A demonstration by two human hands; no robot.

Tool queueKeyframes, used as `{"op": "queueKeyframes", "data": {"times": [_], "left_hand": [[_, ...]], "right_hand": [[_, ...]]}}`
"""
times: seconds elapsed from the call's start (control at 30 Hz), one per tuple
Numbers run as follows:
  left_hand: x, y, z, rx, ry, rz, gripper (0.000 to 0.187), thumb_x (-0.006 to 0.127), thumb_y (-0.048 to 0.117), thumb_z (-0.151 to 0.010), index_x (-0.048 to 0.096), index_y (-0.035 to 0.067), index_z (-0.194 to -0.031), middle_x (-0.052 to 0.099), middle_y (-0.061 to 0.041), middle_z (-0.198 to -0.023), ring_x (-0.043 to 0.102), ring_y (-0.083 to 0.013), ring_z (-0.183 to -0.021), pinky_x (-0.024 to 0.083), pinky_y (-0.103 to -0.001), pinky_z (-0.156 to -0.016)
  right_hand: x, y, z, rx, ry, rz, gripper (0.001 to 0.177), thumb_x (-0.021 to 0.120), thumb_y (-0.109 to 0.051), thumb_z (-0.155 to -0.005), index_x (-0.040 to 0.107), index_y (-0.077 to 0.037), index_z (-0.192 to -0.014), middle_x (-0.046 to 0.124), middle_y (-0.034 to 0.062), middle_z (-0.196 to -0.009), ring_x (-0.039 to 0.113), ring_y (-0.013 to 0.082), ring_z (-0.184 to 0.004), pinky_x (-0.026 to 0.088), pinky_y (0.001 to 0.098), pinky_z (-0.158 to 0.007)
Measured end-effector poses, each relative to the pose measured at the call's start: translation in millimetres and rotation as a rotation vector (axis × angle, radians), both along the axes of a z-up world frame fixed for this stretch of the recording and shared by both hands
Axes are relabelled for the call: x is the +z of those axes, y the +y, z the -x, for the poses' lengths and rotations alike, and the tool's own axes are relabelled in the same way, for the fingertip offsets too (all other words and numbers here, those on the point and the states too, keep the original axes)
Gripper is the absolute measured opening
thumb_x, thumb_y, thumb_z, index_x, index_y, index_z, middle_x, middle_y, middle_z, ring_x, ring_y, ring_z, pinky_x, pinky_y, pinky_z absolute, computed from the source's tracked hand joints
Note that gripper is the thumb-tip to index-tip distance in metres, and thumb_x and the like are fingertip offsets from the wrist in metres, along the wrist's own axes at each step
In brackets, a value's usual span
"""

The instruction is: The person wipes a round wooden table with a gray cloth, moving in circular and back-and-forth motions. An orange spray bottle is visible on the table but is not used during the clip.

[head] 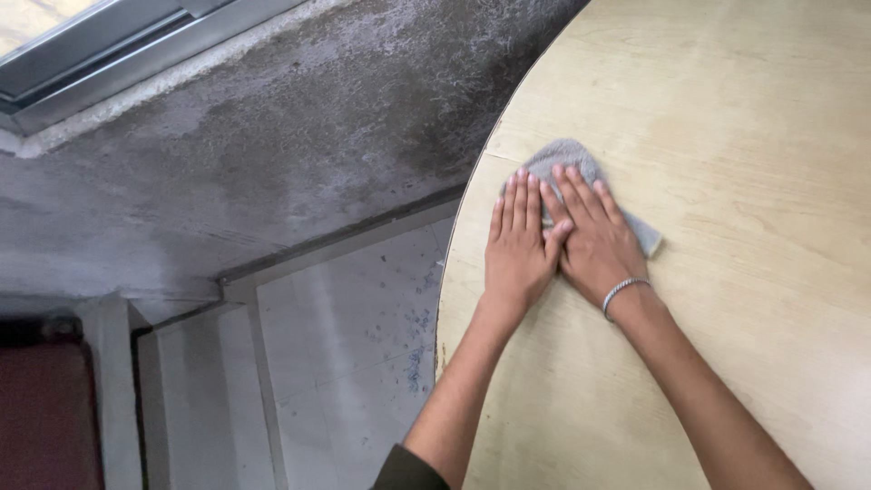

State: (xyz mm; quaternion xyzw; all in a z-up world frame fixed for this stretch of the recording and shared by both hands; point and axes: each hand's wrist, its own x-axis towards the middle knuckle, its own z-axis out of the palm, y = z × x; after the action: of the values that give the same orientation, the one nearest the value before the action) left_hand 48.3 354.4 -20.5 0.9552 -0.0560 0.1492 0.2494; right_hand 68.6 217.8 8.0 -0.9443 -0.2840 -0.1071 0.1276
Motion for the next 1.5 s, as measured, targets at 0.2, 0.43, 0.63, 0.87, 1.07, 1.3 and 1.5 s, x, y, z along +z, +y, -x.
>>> {"op": "queueKeyframes", "data": {"times": [0.2, 0.43, 0.63, 0.87, 1.07, 1.3, 1.5], "left_hand": [[13, 0, 88, 0.076, 0.142, -0.005, 0.081, 0.038, 0.055, -0.105, 0.027, -0.002, -0.160, 0.024, -0.019, -0.170, 0.018, -0.0293, -0.159, 0.013, -0.045, -0.127], [-6, 6, 46, 0.104, 0.021, -0.005, 0.080, 0.039, 0.056, -0.104, 0.029, -0.001, -0.160, 0.027, -0.018, -0.169, 0.020, -0.0299, -0.159, 0.015, -0.045, -0.128], [-8, 6, 94, 0.136, 0.059, -0.008, 0.079, 0.039, 0.055, -0.105, 0.029, 0.000, -0.161, 0.025, -0.017, -0.170, 0.018, -0.0295, -0.160, 0.013, -0.046, -0.128], [3, 13, 201, 0.161, 0.181, 0.001, 0.081, 0.039, 0.054, -0.105, 0.024, -0.002, -0.161, 0.020, -0.018, -0.171, 0.013, -0.0296, -0.160, 0.010, -0.046, -0.127], [10, 11, 302, 0.196, 0.326, 0.006, 0.082, 0.040, 0.053, -0.105, 0.020, -0.003, -0.161, 0.016, -0.019, -0.171, 0.009, -0.0298, -0.160, 0.007, -0.046, -0.126], [-10, 15, 278, 0.212, 0.270, 0.011, 0.089, 0.039, 0.061, -0.102, 0.021, -0.003, -0.161, 0.015, -0.019, -0.171, 0.008, -0.0301, -0.160, 0.008, -0.045, -0.127], [-21, 17, 231, 0.228, 0.181, -0.028, 0.087, 0.038, 0.060, -0.103, 0.021, -0.003, -0.161, 0.016, -0.018, -0.171, 0.010, -0.0291, -0.160, 0.008, -0.045, -0.128]], "right_hand": [[6, -2, 59, 0.153, 0.032, -0.023, 0.070, 0.042, -0.043, -0.096, 0.029, -0.013, -0.158, 0.024, 0.0086, -0.166, 0.021, 0.0222, -0.152, 0.014, 0.0430, -0.124], [5, 2, 30, 0.134, 0.011, 0.019, 0.069, 0.045, -0.038, -0.096, 0.030, -0.014, -0.159, 0.026, 0.0083, -0.167, 0.022, 0.0211, -0.154, 0.015, 0.0423, -0.126], [2, 9, 77, 0.139, -0.006, 0.033, 0.067, 0.044, -0.036, -0.098, 0.031, -0.013, -0.159, 0.027, 0.0091, -0.167, 0.023, 0.0210, -0.154, 0.016, 0.0422, -0.126], [2, 14, 168, 0.242, 0.041, -0.011, 0.071, 0.046, -0.041, -0.096, 0.030, -0.012, -0.158, 0.027, 0.0095, -0.166, 0.024, 0.0219, -0.152, 0.017, 0.0424, -0.125], [-1, 12, 248, 0.338, 0.070, -0.021, 0.071, 0.045, -0.040, -0.095, 0.029, -0.011, -0.158, 0.027, 0.0093, -0.166, 0.024, 0.0216, -0.153, 0.016, 0.0421, -0.125], [-5, 13, 230, 0.367, 0.064, -0.012, 0.073, 0.046, -0.044, -0.095, 0.028, -0.012, -0.158, 0.027, 0.0091, -0.165, 0.023, 0.0210, -0.152, 0.015, 0.0421, -0.124], [-2, 16, 200, 0.294, 0.053, 0.035, 0.072, 0.046, -0.042, -0.096, 0.028, -0.014, -0.160, 0.027, 0.0078, -0.167, 0.023, 0.0204, -0.154, 0.015, 0.0416, -0.126]]}}
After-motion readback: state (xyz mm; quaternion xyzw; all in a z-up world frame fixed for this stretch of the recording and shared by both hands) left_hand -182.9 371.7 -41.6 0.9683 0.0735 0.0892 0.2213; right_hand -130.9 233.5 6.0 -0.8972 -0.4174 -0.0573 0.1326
